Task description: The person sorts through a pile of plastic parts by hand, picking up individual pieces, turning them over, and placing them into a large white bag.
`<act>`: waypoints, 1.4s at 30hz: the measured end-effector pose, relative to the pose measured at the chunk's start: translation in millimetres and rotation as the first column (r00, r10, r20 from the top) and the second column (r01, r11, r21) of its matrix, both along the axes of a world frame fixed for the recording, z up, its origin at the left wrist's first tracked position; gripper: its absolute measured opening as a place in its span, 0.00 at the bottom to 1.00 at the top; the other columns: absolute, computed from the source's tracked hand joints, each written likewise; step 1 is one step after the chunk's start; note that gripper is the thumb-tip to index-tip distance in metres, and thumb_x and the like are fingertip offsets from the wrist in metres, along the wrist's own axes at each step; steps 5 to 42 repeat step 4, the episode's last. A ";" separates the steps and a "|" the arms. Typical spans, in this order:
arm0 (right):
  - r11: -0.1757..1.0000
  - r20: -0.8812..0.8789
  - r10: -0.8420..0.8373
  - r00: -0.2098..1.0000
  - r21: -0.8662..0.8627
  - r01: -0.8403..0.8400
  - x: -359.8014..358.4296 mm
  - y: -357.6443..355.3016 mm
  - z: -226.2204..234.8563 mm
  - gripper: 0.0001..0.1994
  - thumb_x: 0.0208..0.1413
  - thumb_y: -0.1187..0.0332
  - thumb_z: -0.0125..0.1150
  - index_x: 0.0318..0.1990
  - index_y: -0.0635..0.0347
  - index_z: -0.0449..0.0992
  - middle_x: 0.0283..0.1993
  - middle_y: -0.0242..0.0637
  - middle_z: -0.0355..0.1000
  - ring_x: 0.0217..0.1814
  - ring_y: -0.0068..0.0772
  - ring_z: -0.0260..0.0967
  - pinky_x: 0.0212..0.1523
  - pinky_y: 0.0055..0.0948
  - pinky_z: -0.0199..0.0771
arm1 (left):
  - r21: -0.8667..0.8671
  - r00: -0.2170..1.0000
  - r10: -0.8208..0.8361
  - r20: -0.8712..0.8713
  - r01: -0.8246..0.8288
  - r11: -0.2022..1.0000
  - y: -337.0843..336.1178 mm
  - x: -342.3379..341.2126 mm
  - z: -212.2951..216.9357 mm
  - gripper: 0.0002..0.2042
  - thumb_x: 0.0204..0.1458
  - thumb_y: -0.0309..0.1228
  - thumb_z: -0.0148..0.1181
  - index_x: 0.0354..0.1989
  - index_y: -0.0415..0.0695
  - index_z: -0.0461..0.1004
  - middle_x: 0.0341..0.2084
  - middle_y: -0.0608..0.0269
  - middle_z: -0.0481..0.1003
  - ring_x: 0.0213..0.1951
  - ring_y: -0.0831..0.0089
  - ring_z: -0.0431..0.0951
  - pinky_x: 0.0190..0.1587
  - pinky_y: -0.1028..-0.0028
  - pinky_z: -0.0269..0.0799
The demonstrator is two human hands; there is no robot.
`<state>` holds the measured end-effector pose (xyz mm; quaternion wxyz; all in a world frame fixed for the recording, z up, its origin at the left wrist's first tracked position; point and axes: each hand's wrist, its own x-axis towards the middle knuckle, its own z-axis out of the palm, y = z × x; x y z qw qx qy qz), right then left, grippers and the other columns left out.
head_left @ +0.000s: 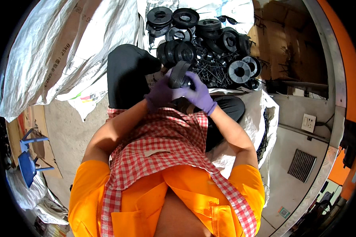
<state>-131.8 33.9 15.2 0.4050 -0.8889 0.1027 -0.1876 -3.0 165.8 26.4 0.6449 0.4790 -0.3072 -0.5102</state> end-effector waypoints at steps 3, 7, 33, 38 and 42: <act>0.120 -0.517 0.010 0.856 0.851 0.512 6.9 6.2 -3.2 0.33 0.57 0.36 0.41 0.56 0.55 0.65 0.42 0.42 0.72 0.33 0.33 0.74 0.28 0.28 0.76 | -0.021 0.946 0.102 0.309 -0.100 0.995 -4.0 -7.7 -6.7 0.37 0.43 0.26 0.63 0.64 0.43 0.52 0.40 0.61 0.72 0.40 0.74 0.73 0.43 0.69 0.71; 0.116 -0.516 0.010 0.857 0.851 0.512 7.5 6.1 -3.8 0.33 0.57 0.36 0.41 0.56 0.55 0.65 0.42 0.42 0.72 0.33 0.33 0.74 0.28 0.28 0.76 | -0.008 0.981 0.095 0.170 -0.095 0.995 -5.1 -7.1 -9.8 0.38 0.42 0.26 0.64 0.63 0.42 0.52 0.42 0.60 0.71 0.43 0.73 0.72 0.46 0.70 0.69; 0.116 -0.516 0.010 0.857 0.851 0.512 7.5 6.1 -3.8 0.33 0.57 0.36 0.41 0.56 0.55 0.65 0.42 0.42 0.72 0.33 0.33 0.74 0.28 0.28 0.76 | -0.008 0.981 0.095 0.170 -0.095 0.995 -5.1 -7.1 -9.8 0.38 0.42 0.26 0.64 0.63 0.42 0.52 0.42 0.60 0.71 0.43 0.73 0.72 0.46 0.70 0.69; 0.116 -0.516 0.010 0.857 0.851 0.512 7.5 6.1 -3.8 0.33 0.57 0.36 0.41 0.56 0.55 0.65 0.42 0.42 0.72 0.33 0.33 0.74 0.28 0.28 0.76 | -0.008 0.981 0.095 0.170 -0.095 0.995 -5.1 -7.1 -9.8 0.38 0.42 0.26 0.64 0.63 0.42 0.52 0.42 0.60 0.71 0.43 0.73 0.72 0.46 0.70 0.69; 0.116 -0.516 0.010 0.857 0.851 0.512 7.5 6.1 -3.8 0.33 0.57 0.36 0.41 0.56 0.55 0.65 0.42 0.42 0.72 0.33 0.33 0.74 0.28 0.28 0.76 | -0.008 0.981 0.095 0.170 -0.095 0.995 -5.1 -7.1 -9.8 0.38 0.42 0.26 0.64 0.63 0.42 0.52 0.42 0.60 0.71 0.43 0.73 0.72 0.46 0.70 0.69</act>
